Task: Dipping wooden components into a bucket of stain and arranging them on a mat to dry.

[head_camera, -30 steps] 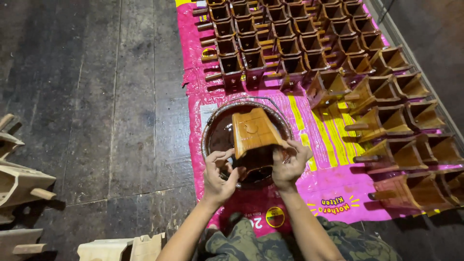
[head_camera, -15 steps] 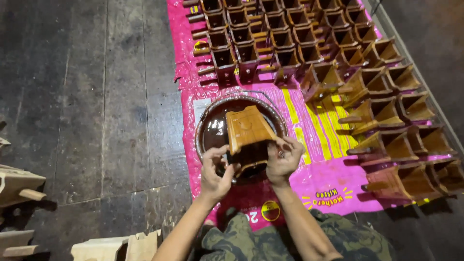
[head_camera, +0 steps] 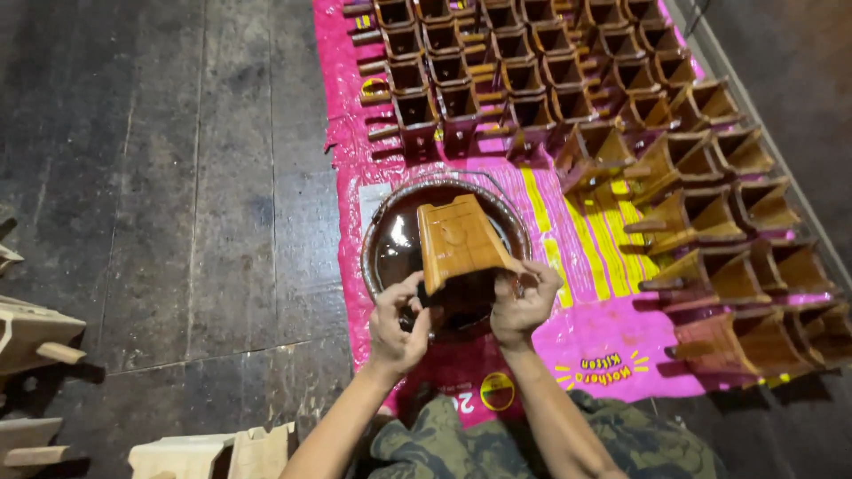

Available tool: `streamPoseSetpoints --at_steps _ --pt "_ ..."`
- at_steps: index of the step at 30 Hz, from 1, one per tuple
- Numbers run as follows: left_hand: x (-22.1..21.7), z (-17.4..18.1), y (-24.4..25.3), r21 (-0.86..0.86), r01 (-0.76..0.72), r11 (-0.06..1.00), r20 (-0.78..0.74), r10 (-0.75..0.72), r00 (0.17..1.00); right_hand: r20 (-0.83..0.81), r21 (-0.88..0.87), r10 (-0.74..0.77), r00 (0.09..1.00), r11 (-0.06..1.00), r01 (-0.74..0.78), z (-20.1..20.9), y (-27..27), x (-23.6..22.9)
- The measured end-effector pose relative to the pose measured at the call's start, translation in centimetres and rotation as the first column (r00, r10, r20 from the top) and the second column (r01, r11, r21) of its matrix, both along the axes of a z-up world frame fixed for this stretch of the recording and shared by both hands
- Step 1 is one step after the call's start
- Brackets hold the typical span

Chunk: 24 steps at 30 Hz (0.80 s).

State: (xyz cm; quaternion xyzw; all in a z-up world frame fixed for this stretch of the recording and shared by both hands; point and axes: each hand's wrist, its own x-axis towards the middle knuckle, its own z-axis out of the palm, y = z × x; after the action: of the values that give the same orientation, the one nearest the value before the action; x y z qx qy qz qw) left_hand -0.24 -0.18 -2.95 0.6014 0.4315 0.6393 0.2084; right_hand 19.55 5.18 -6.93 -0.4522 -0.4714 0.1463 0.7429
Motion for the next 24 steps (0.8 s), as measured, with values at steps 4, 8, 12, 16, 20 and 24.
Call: streamPoseSetpoints --at_steps 4,8,12,16,20,24 --pt "0.0 -0.5 1.1 0.000 -0.011 1.000 0.058 0.011 0.998 0.043 0.036 -0.001 0.999 0.999 0.000 1.6 0.6 -0.9" --pt "-0.9 2.0 0.4 0.008 -0.074 0.997 0.033 0.073 0.997 0.075 -0.106 0.234 0.969 0.969 -0.225 4.0 -0.4 -0.9" --pt "-1.3 2.9 0.9 -0.057 -0.064 0.996 0.018 0.066 0.998 0.236 -0.027 0.189 0.953 0.982 -0.188 5.7 0.1 -0.8" --pt "-2.0 2.6 2.0 -0.050 -0.019 0.999 -0.035 0.017 0.999 0.156 -0.040 0.098 0.983 0.995 -0.093 8.6 -0.1 -1.3" --pt "-3.4 6.1 1.5 -0.069 -0.005 0.998 -0.085 -0.001 0.996 0.061 -0.055 -0.098 0.993 0.993 0.102 10.7 1.4 2.3" --pt "-5.4 6.1 0.5 -0.221 -0.110 0.969 -0.091 0.092 0.992 0.044 0.082 -0.247 0.968 0.967 0.243 15.3 3.6 7.5"
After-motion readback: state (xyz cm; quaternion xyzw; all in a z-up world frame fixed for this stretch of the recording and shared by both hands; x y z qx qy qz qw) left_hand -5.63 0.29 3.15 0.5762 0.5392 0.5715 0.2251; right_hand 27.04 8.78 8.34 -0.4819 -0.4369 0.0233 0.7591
